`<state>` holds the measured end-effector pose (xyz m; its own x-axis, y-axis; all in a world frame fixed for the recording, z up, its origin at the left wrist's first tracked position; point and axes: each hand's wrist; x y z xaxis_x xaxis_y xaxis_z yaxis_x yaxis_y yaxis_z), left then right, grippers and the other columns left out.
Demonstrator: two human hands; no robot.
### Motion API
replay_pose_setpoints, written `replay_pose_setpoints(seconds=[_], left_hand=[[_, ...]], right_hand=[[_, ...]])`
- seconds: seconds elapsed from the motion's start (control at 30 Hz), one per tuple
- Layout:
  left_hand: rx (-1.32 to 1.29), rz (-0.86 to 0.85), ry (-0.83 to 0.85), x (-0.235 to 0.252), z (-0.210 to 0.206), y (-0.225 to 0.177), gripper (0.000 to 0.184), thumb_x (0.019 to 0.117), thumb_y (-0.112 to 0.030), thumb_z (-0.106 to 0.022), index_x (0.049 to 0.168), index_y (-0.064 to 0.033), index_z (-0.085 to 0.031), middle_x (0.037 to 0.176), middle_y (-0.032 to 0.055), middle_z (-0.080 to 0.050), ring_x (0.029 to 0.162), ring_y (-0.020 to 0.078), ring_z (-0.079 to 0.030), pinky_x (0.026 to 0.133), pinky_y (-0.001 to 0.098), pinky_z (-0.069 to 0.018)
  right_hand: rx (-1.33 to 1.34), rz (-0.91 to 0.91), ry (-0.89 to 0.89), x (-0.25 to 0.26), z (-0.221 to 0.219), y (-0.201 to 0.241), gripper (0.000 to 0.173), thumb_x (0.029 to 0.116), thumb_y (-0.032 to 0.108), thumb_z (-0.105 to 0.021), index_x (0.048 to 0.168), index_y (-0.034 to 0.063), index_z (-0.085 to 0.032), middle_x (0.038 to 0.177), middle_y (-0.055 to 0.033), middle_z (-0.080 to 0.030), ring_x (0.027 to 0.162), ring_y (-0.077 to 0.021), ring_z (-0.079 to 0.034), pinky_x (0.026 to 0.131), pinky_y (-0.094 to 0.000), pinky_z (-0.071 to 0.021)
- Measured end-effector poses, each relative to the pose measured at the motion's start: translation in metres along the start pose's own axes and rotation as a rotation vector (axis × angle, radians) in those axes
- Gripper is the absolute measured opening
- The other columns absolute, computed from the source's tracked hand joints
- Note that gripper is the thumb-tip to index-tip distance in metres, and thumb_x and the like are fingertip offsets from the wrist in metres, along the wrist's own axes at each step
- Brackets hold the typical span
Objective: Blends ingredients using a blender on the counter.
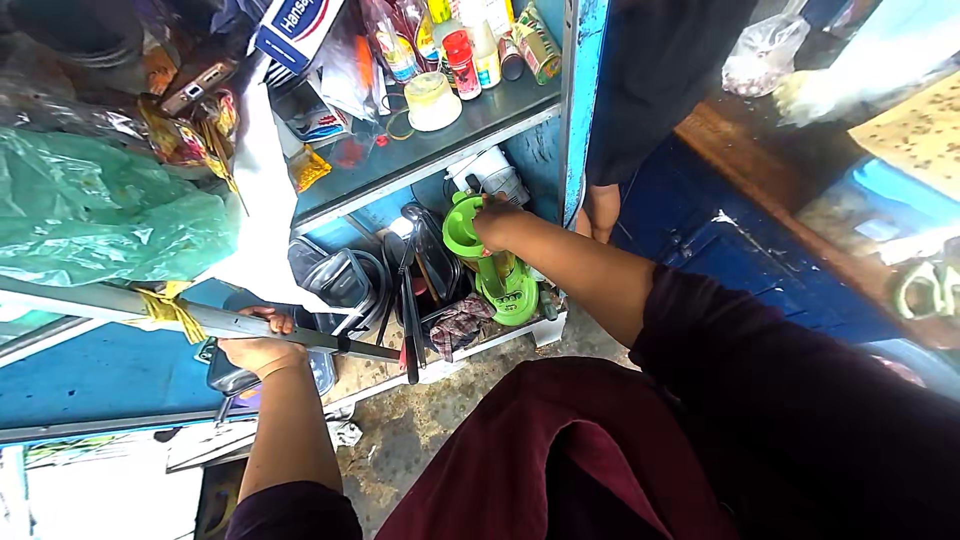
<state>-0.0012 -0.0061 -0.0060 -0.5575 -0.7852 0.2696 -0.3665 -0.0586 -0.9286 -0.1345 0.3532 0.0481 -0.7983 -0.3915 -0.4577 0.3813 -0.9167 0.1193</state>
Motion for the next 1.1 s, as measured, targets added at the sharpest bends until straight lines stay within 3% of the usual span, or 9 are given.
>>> replay_pose_setpoints(seconds=[0.13,0.43,0.8,0.87,1.0,1.1], left_hand=[[0.012,-0.004,0.004,0.0007,0.0010,0.0015,0.065,0.1104,-0.032,0.002,0.087,-0.0099,-0.055,0.055,-0.0039,-0.050,0.041,0.0078,-0.044,0.043,0.0217,-0.0405],[0.002,0.000,0.026,-0.0004,0.0017,0.0012,0.066,0.1098,-0.034,0.003,0.087,-0.0105,-0.055,0.055,-0.0047,-0.050,0.043,0.0077,-0.045,0.044,0.0218,-0.0413],[-0.008,0.004,0.018,-0.0015,0.0001,-0.0007,0.068,0.1100,-0.035,0.004,0.087,-0.0102,-0.055,0.054,-0.0048,-0.048,0.042,0.0078,-0.045,0.043,0.0221,-0.0410],[-0.008,0.000,0.020,-0.0019,0.0000,-0.0002,0.068,0.1099,-0.036,0.004,0.087,-0.0102,-0.055,0.054,-0.0048,-0.048,0.042,0.0078,-0.045,0.043,0.0222,-0.0411],[-0.001,0.003,0.020,-0.0022,-0.0006,-0.0014,0.068,0.1096,-0.036,0.004,0.086,-0.0106,-0.055,0.053,-0.0050,-0.048,0.042,0.0076,-0.045,0.043,0.0223,-0.0413],[-0.008,0.004,0.020,-0.0017,0.0002,-0.0008,0.068,0.1096,-0.036,0.004,0.086,-0.0109,-0.054,0.054,-0.0050,-0.048,0.042,0.0075,-0.044,0.043,0.0219,-0.0410]], right_hand=[[-0.015,-0.017,-0.003,-0.0019,0.0013,0.0033,0.060,0.0927,0.028,-0.078,0.137,-0.0078,-0.058,0.163,-0.0307,-0.028,0.147,-0.0521,-0.032,0.102,-0.0652,-0.0460],[-0.001,-0.036,0.002,-0.0034,0.0028,0.0043,0.069,0.0914,0.029,-0.080,0.142,-0.0096,-0.053,0.163,-0.0308,-0.029,0.145,-0.0520,-0.034,0.101,-0.0659,-0.0470],[-0.019,-0.020,0.014,-0.0014,0.0022,0.0033,0.065,0.0930,0.028,-0.078,0.141,-0.0086,-0.055,0.166,-0.0289,-0.025,0.147,-0.0523,-0.032,0.101,-0.0652,-0.0472],[-0.033,-0.021,0.008,-0.0010,0.0023,0.0030,0.067,0.0930,0.030,-0.078,0.143,-0.0075,-0.053,0.166,-0.0283,-0.026,0.147,-0.0513,-0.032,0.104,-0.0657,-0.0443],[-0.106,0.000,-0.023,-0.0009,0.0007,0.0008,0.065,0.0934,0.035,-0.076,0.144,-0.0012,-0.056,0.165,-0.0254,-0.032,0.149,-0.0468,-0.031,0.117,-0.0676,-0.0240],[-0.100,-0.007,-0.022,-0.0012,0.0008,0.0016,0.066,0.0933,0.036,-0.076,0.144,-0.0011,-0.055,0.165,-0.0252,-0.031,0.149,-0.0472,-0.031,0.116,-0.0679,-0.0256]])
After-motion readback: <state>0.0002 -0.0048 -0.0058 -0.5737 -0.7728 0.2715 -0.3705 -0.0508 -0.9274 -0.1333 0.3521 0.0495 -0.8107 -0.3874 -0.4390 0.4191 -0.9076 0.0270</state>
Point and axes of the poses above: each hand's wrist, its own x-axis towards the middle knuckle, its own z-axis out of the back of the hand, y = z × x
